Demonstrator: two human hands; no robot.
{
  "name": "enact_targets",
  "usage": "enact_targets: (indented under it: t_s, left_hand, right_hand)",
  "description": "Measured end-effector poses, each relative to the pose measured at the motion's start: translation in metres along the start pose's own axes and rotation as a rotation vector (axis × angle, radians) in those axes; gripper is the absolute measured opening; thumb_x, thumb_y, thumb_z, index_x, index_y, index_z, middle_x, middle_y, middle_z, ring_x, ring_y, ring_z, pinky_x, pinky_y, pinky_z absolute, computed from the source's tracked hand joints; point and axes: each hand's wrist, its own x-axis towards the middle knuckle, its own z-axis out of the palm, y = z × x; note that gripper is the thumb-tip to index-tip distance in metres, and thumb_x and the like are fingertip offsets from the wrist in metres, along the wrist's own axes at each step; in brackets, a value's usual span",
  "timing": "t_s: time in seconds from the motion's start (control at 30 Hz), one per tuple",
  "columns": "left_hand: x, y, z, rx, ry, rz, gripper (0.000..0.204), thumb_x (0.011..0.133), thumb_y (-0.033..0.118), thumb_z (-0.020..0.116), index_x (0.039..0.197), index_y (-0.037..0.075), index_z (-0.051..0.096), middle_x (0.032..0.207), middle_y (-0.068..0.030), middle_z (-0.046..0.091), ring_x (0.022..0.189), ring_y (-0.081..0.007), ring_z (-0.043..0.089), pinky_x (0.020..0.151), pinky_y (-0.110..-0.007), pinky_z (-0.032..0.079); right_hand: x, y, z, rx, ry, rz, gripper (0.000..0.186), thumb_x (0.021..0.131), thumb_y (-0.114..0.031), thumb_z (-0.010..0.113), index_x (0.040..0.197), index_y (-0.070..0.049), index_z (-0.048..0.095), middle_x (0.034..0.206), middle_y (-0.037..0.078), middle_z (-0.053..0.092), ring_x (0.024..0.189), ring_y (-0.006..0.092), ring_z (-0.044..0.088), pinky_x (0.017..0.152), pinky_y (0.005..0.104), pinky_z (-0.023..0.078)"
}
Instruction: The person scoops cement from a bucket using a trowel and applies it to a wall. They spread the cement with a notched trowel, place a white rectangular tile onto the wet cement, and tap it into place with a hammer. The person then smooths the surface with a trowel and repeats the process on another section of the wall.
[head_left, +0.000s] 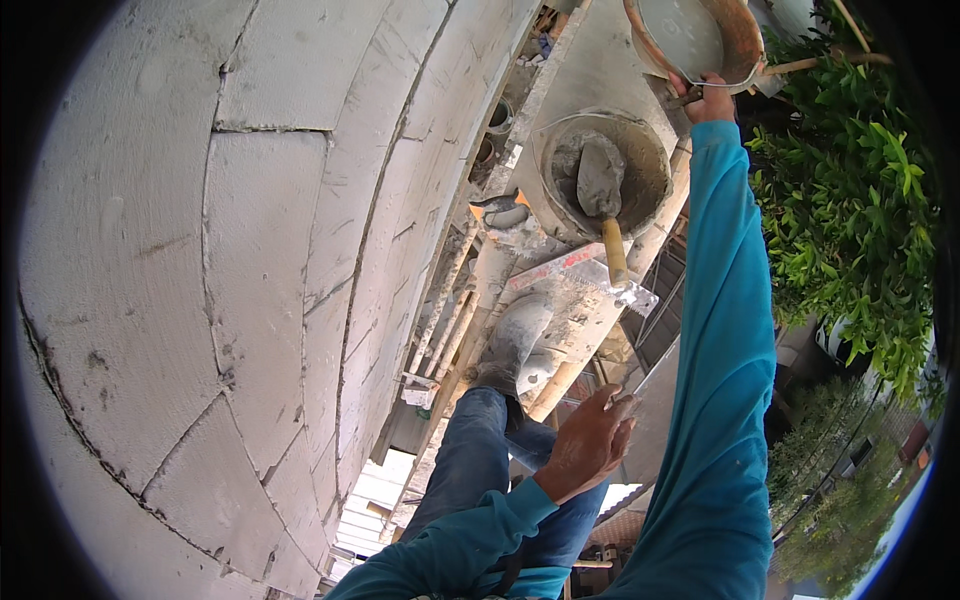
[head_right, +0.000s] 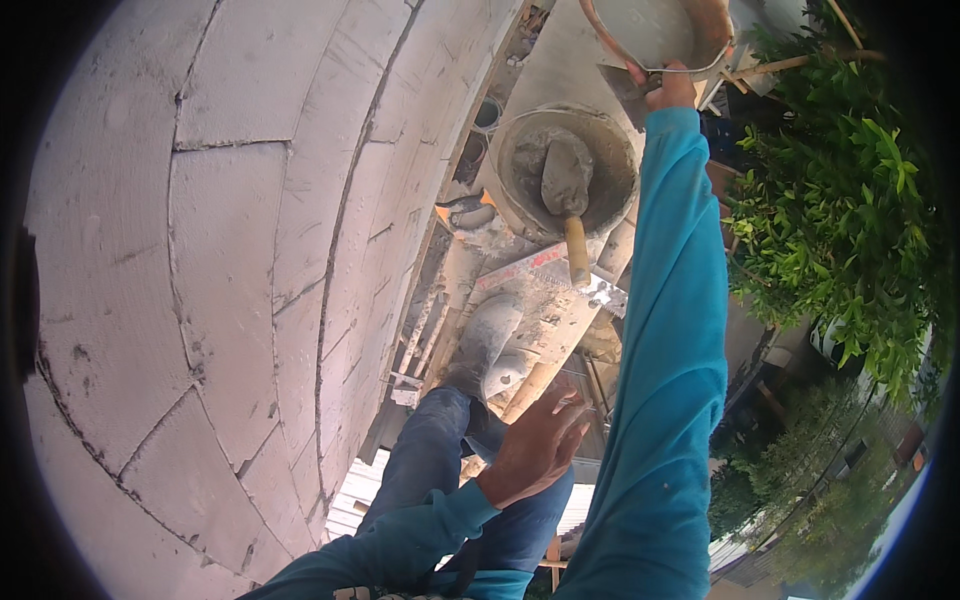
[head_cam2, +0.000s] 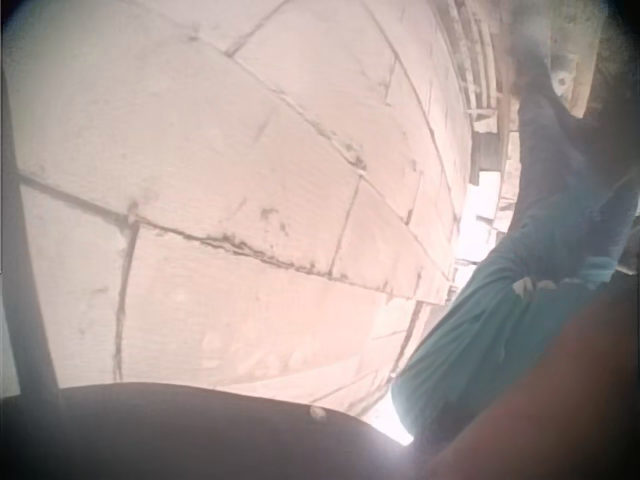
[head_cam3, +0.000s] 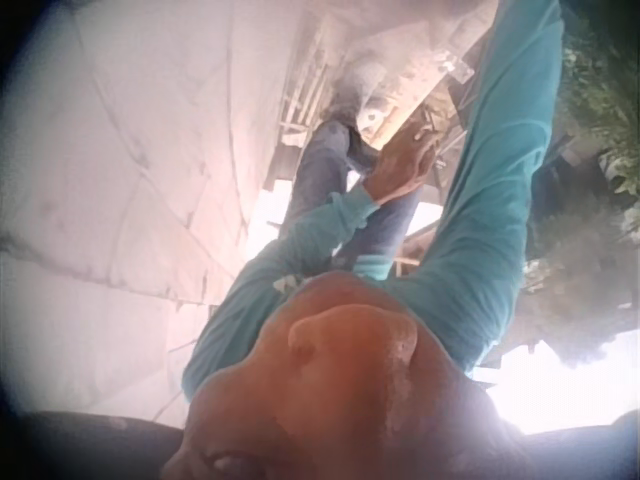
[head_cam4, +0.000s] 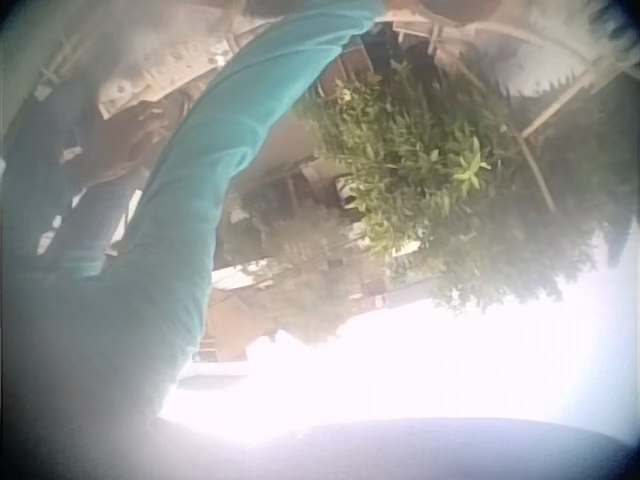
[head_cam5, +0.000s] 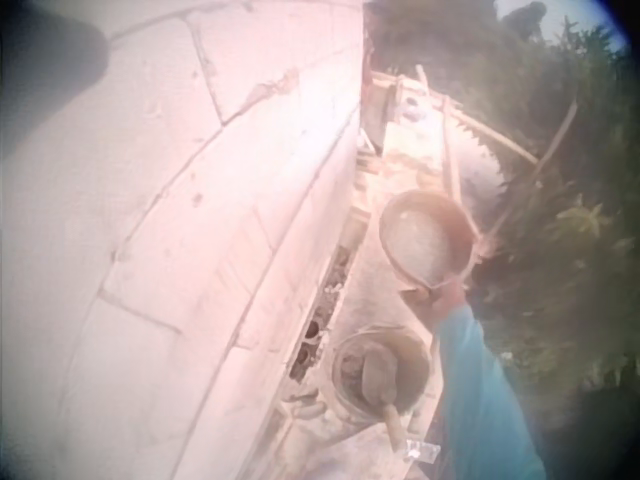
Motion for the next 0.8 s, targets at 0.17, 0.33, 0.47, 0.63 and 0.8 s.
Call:
enact_targets:
  t_s: [0.17,0.33,0.47,0.63,0.8]
  left_hand:
    - [0.004,0.012,-0.018,-0.015,-0.017,-0.057,0.036,0.089,0.013,0.064,0.121,0.0,0.057,0.122,-0.0221,0.055,0.108,-0.0378,0.059,0.09,-0.043,0.05]
    - [0.004,0.004,-0.031,-0.027,-0.094,-0.073,0.038,0.088,0.01,0.064,0.123,0.0,0.055,0.126,-0.0208,0.052,0.113,-0.0373,0.056,0.091,-0.041,0.05]
    - [0.002,0.008,-0.034,0.005,-0.053,-0.116,0.039,0.088,0.011,0.065,0.124,0.0,0.054,0.124,-0.0204,0.052,0.114,-0.0374,0.056,0.093,-0.042,0.049]
    - [0.005,0.009,-0.032,0.001,-0.065,-0.114,0.04,0.089,0.011,0.064,0.126,0.001,0.054,0.125,-0.0196,0.052,0.113,-0.0367,0.056,0.094,-0.041,0.049]
    - [0.008,0.009,-0.027,0.021,-0.069,-0.098,0.039,0.089,0.011,0.063,0.126,0.003,0.054,0.125,-0.0189,0.052,0.112,-0.0357,0.057,0.092,-0.041,0.05]
  right_hand:
    - [0.053,0.035,-0.003,-0.212,-0.081,0.038,0.032,0.092,-0.009,0.051,0.12,0.004,0.046,0.117,0.021,0.058,0.098,0.0388,0.063,0.071,0.0516,0.064]
    - [0.092,0.069,-0.034,-0.455,-0.182,-0.043,0.03,0.09,-0.013,0.055,0.114,0.006,0.052,0.107,0.019,0.062,0.09,0.0324,0.065,0.066,0.0411,0.061]
    - [0.043,0.065,-0.016,-0.271,-0.044,0.138,0.038,0.088,-0.021,0.058,0.11,0.01,0.059,0.104,0.018,0.064,0.08,0.0267,0.065,0.055,0.0348,0.051]
    - [0.03,0.053,-0.04,-0.594,-0.006,0.06,0.046,0.091,-0.042,0.06,0.099,0.004,0.058,0.077,0.016,0.064,0.051,0.0222,0.061,0.04,0.0331,0.04]
    - [0.028,0.063,-0.07,-0.443,0.125,0.051,0.042,0.093,-0.041,0.058,0.098,0.001,0.058,0.07,0.014,0.061,0.044,0.0225,0.057,0.04,0.036,0.04]
